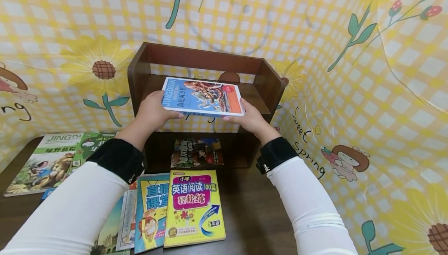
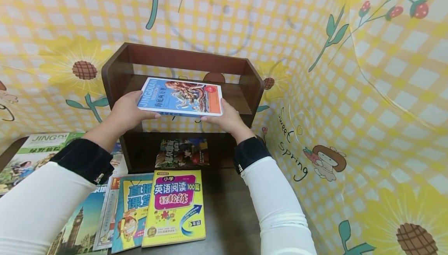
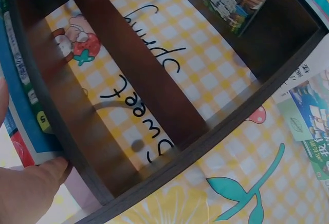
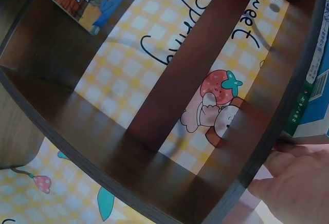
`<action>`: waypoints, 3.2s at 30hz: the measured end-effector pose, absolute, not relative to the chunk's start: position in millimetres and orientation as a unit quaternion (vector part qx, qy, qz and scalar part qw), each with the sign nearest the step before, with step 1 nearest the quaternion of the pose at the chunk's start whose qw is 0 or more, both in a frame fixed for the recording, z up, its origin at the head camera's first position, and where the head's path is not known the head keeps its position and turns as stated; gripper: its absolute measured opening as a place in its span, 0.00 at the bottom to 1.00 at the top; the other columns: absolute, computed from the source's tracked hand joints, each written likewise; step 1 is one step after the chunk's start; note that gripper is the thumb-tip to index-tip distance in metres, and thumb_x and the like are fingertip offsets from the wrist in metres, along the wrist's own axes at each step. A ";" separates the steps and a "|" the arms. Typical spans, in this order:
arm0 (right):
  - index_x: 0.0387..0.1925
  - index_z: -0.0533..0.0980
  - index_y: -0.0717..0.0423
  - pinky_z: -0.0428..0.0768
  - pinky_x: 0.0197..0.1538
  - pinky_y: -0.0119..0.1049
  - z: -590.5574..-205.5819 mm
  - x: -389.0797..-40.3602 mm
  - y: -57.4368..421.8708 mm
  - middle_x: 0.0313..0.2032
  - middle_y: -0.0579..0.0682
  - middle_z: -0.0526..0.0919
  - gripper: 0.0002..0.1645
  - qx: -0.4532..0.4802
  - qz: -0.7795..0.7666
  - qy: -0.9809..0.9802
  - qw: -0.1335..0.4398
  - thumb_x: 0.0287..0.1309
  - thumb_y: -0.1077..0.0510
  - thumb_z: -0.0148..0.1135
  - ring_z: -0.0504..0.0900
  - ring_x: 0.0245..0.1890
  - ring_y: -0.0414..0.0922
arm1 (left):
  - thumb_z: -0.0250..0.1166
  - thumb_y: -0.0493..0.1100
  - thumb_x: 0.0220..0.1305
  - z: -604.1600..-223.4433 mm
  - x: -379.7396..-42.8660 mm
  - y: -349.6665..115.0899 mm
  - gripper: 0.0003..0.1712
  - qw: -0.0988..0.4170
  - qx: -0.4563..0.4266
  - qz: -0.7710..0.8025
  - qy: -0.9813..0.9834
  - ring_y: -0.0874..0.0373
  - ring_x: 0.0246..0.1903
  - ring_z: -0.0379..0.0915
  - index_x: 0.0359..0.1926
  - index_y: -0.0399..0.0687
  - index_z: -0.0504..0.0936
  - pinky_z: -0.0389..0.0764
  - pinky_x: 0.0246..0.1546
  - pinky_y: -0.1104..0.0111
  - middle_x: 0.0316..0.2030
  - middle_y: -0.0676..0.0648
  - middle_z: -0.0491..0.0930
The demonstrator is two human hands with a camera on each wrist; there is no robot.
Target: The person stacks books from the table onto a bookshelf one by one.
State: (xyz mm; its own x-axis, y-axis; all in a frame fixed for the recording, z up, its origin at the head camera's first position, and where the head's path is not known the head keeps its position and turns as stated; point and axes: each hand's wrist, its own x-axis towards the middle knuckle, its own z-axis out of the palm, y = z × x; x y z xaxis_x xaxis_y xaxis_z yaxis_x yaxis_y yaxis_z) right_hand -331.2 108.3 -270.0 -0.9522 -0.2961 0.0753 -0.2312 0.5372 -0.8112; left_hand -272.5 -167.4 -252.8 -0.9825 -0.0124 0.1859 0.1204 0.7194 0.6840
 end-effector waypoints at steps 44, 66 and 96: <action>0.76 0.46 0.54 0.61 0.69 0.47 -270.2 -339.5 102.9 0.69 0.56 0.63 0.58 -0.121 -0.415 0.901 0.032 0.54 0.47 0.71 0.62 0.68 0.51 | 0.70 0.47 0.60 -266.9 -287.8 -164.5 0.47 0.093 -0.009 -0.386 -0.918 0.36 0.68 0.50 0.71 0.33 0.56 0.58 0.67 0.48 0.71 0.32 0.51; 0.76 0.46 0.54 0.60 0.70 0.46 -272.7 -347.3 101.8 0.70 0.56 0.62 0.59 -0.114 -0.418 0.901 0.032 0.54 0.48 0.71 0.62 0.69 0.51 | 0.69 0.45 0.60 -267.1 -290.9 -162.8 0.45 0.092 -0.008 -0.394 -0.915 0.36 0.68 0.49 0.71 0.32 0.57 0.58 0.67 0.48 0.71 0.31 0.50; 0.76 0.46 0.54 0.61 0.69 0.46 -272.1 -349.9 100.0 0.70 0.56 0.63 0.58 -0.112 -0.424 0.898 0.029 0.54 0.47 0.71 0.63 0.67 0.50 | 0.68 0.45 0.61 -265.2 -295.1 -161.6 0.46 0.086 0.002 -0.391 -0.916 0.35 0.67 0.52 0.71 0.31 0.54 0.60 0.66 0.48 0.72 0.31 0.47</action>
